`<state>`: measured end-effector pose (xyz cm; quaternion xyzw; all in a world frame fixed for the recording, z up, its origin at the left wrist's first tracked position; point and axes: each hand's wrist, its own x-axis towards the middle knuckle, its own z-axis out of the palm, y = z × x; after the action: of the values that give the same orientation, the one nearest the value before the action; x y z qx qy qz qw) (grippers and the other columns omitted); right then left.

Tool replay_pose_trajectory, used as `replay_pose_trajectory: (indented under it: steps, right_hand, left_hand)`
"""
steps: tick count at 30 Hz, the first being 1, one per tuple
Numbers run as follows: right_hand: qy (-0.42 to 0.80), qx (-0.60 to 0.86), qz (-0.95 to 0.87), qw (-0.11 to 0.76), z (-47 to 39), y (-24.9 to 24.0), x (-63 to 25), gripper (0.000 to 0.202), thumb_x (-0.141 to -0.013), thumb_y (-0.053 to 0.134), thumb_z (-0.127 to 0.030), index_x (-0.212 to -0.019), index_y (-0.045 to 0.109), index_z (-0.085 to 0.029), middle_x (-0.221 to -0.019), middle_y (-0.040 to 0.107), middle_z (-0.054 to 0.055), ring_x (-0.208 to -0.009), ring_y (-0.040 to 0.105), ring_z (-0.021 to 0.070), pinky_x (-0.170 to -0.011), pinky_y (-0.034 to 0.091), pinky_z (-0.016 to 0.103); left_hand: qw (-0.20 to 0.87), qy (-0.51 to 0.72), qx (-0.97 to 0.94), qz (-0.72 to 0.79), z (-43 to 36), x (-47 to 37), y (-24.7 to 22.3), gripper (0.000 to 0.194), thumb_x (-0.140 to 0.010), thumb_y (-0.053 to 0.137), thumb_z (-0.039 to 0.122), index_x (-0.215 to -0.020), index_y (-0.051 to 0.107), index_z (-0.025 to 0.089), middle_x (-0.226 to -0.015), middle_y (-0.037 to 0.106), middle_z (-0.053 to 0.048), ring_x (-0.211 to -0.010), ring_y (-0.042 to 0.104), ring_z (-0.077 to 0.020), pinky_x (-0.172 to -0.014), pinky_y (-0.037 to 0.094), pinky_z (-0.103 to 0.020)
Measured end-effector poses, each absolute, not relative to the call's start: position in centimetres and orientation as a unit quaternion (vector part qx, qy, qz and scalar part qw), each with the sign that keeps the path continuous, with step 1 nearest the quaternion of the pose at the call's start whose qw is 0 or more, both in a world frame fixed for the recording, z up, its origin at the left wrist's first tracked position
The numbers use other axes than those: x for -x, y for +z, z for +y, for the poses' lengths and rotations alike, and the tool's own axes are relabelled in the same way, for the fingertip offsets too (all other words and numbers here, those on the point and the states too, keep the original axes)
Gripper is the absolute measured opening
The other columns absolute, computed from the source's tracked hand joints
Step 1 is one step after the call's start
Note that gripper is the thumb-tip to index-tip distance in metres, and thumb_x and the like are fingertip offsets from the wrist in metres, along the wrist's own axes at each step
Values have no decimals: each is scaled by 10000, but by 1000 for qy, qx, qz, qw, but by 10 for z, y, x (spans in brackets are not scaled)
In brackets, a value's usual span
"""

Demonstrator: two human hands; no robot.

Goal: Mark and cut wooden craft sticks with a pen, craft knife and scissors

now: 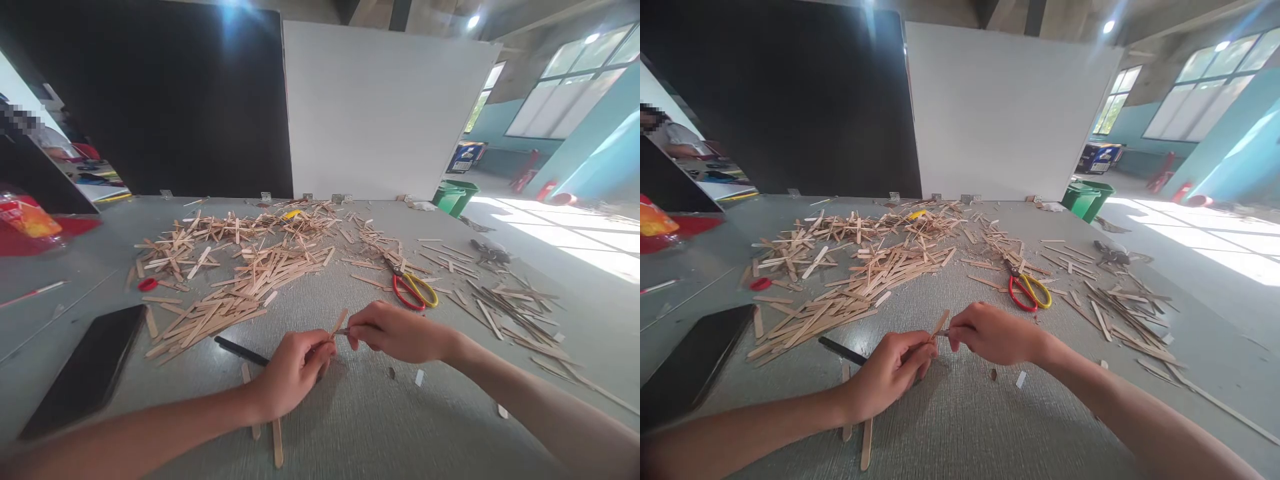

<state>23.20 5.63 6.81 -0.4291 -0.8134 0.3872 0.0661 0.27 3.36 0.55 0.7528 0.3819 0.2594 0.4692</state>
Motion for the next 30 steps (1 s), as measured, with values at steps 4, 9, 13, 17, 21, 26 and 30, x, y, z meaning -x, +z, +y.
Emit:
replay_pose_trajectory:
  steps: [4, 9, 13, 17, 21, 26, 30]
  right_hand:
    - [440, 420, -792, 63, 61, 66, -234, 291, -1025, 459, -212, -876, 707, -174, -667, 512, -42, -602, 455, 97, -579, 357, 223]
    - [482, 398, -777, 75, 65, 61, -237, 297, -1042, 462, -240, -882, 697, -154, -645, 482, -49, -594, 421, 93, -562, 336, 217]
    - [516, 372, -767, 83, 66, 57, -235, 306, -1050, 461, -266, -887, 691, -149, -615, 456, -60, -550, 375, 90, -523, 303, 220]
    - [499, 381, -772, 99, 64, 60, -233, 303, -1047, 458, -250, -888, 696, -150, -616, 457, -60, -553, 383, 92, -535, 315, 222]
    - [371, 433, -810, 140, 54, 69, -230, 301, -1038, 458, -204, -865, 702, -172, -647, 538, -42, -594, 463, 100, -583, 347, 235]
    - [208, 450, -851, 175, 32, 85, -228, 338, -1075, 449, -248, -845, 693, -200, -640, 600, -27, -579, 488, 120, -607, 344, 277]
    - [175, 455, -856, 175, 15, 100, -228, 335, -1096, 438, -319, -927, 712, -228, -706, 658, -9, -631, 570, 146, -625, 377, 293]
  left_hand:
    - [495, 261, -734, 384, 34, -2, 5, 416, -1061, 443, 453, -760, 535, 183, -611, 494, 39, -480, 433, -89, -465, 332, -191]
    - [522, 266, -715, 382, 34, -2, 4, 427, -1063, 432, 497, -813, 557, 175, -621, 488, 46, -433, 416, -72, -431, 319, -185]
    - [540, 270, -703, 375, 33, -1, 4, 428, -1058, 439, 518, -878, 599, 164, -636, 504, 43, -421, 419, -68, -414, 314, -181]
    - [556, 279, -688, 375, 32, -2, 5, 429, -1053, 443, 533, -925, 611, 158, -649, 510, 45, -406, 398, -60, -399, 302, -179]
    - [568, 295, -667, 382, 31, -5, 9, 416, -1052, 444, 528, -924, 595, 161, -621, 484, 62, -412, 376, -63, -394, 295, -178]
    - [595, 288, -649, 376, 25, -3, 34, 379, -1045, 475, 516, -1005, 620, 168, -596, 485, 73, -419, 317, -66, -396, 285, -185]
    - [553, 278, -685, 385, 17, 1, 59, 386, -1054, 472, 498, -851, 585, 190, -611, 477, 63, -489, 353, -76, -442, 290, -191]
